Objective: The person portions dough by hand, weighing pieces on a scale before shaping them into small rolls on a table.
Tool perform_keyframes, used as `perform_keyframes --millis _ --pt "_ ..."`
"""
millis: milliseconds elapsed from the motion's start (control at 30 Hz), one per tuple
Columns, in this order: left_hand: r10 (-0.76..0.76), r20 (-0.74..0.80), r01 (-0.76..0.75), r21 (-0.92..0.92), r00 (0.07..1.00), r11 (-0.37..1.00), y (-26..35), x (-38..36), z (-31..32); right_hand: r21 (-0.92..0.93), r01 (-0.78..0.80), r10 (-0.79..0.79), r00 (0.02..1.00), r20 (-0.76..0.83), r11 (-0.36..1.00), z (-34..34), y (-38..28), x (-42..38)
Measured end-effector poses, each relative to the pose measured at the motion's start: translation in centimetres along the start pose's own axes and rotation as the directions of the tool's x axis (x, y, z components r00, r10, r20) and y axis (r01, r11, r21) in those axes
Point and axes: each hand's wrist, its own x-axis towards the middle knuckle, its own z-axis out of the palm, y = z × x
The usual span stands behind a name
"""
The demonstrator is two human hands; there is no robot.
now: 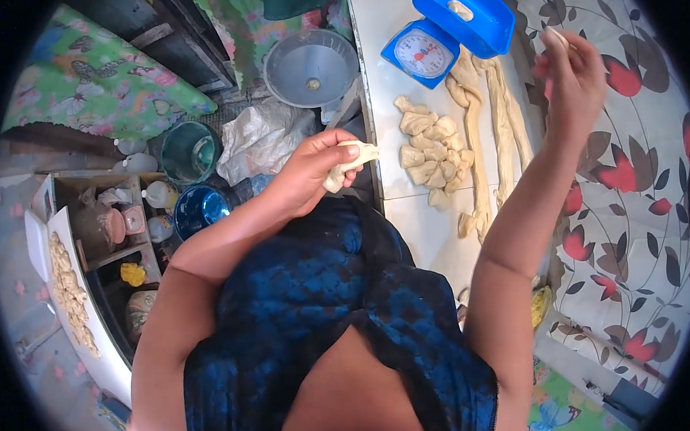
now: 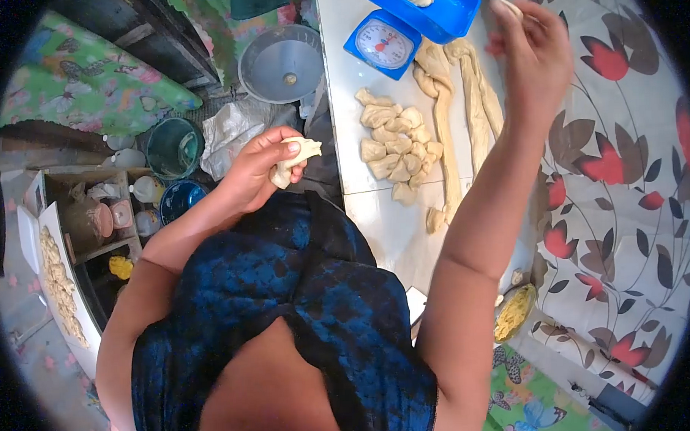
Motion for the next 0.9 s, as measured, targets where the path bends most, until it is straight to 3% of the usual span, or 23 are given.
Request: perform_keyframes --millis 33,100,133,200,233,300,333,433,500,633,767,833,900 --pt "-0.011 -0.002 0.011 -0.001 1.000 1.000 -0.1 0.0 0.0 0.004 0.004 -0.004 1.000 -0.002 1.000 0.5 0.6 1.2" --pt "-0.020 -0.003 0.020 0.001 1.000 1.000 0.2 0.0 0.0 -0.246 0.158 -0.121 0.980 0.158 0.956 1.7 2.2 3.4" --pt "0.001 0.018 -0.002 0.007 1.000 1.000 0.3 0.0 0.0 -0.246 0.160 -0.123 0.980 0.158 0.956 2.1 3.7 4.8" --pt "0.026 0.039 -0.027 0.011 0.999 1.000 0.5 0.2 -0.1 -0.208 0.154 -0.070 0.929 0.363 0.966 2.9 6.0 6.9" --pt "0.036 0.034 -0.037 0.027 0.999 0.999 0.6 0.2 -0.1 -0.207 0.155 -0.070 0.929 0.364 0.966 2.9 6.5 7.5" --pt "0.044 0.029 -0.046 0.042 0.999 0.998 0.6 0.3 -0.3 -0.380 0.296 -0.074 0.863 0.500 0.876 3.0 6.7 7.8" --pt "0.049 0.019 -0.050 0.044 0.999 0.998 0.5 0.3 -0.4 -0.381 0.294 -0.072 0.863 0.500 0.877 3.2 6.5 7.6" --pt "0.047 0.002 -0.047 0.048 0.999 0.998 0.3 0.2 -0.5 -0.304 0.150 0.028 0.859 0.511 0.941 3.1 5.5 7.0" --pt "0.042 -0.008 -0.042 0.048 0.999 0.998 0.2 0.2 -0.5 -0.160 0.139 -0.059 0.903 0.425 0.977 2.6 5.0 6.9" --pt "0.029 0.010 -0.030 0.042 1.000 0.999 0.4 0.3 -0.5 -0.115 0.154 -0.110 0.941 0.321 0.981 1.1 2.0 4.7" --pt "0.033 0.071 -0.039 0.091 0.997 0.995 0.2 0.2 -0.4 0.060 0.108 -0.123 0.919 0.374 0.992 0.6 -0.8 -0.2" --pt "0.028 0.067 -0.036 0.116 0.997 0.993 0.0 0.3 -0.4 0.160 0.098 -0.167 0.845 0.508 0.982 1.2 -1.4 -2.9" --pt "0.025 0.061 -0.033 0.144 0.998 0.989 -0.1 0.4 -0.4 0.093 0.101 -0.134 0.853 0.505 0.991 1.2 -1.0 -3.6"
